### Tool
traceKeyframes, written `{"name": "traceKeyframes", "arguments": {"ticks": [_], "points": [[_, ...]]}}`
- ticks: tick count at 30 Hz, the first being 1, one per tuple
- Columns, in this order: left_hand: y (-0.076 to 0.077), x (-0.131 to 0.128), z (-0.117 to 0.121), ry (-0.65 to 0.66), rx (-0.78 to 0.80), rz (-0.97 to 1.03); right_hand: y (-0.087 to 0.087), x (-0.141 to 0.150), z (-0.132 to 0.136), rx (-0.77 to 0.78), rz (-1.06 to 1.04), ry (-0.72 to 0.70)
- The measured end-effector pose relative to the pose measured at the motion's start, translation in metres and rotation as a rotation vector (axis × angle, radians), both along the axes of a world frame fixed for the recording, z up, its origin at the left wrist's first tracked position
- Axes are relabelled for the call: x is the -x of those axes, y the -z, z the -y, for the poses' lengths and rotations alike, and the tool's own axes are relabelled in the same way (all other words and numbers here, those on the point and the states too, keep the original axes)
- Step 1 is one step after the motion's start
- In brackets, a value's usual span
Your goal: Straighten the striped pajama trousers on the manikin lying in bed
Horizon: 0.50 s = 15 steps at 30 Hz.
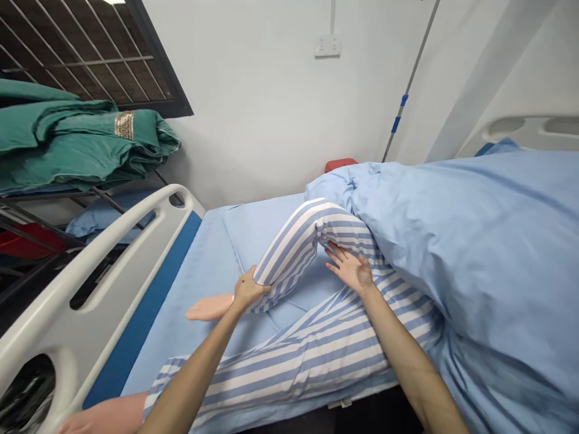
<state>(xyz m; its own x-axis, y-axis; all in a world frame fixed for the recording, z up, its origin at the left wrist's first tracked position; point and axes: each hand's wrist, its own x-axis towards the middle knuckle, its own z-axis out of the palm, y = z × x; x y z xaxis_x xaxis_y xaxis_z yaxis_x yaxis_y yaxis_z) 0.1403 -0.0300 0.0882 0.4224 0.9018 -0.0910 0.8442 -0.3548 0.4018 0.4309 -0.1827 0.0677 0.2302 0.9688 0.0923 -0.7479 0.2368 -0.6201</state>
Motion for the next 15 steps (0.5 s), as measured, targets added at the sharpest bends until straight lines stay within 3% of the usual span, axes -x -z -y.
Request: {"name": "traceKeyframes", "arguments": {"ticks": [3, 6, 11, 15], "points": [[-0.018, 0.015, -0.011, 0.024, -0.037, -0.027, -0.003, 0.000, 0.002, 0.052, -0.039, 0.023], [-0.053, 0.044, -0.035, 0.064, -0.094, -0.177, 0.000, 0.001, 0.001, 0.082, -0.062, 0.020], [-0.118, 0.090, -0.069, 0.139, -0.202, -0.503, 0.019, 0.006, -0.008, 0.189, -0.066, -0.064], [-0.146, 0.100, -0.079, 0.201, -0.229, -0.613, 0.036, 0.017, -0.019, 0.421, -0.053, -0.080]]}}
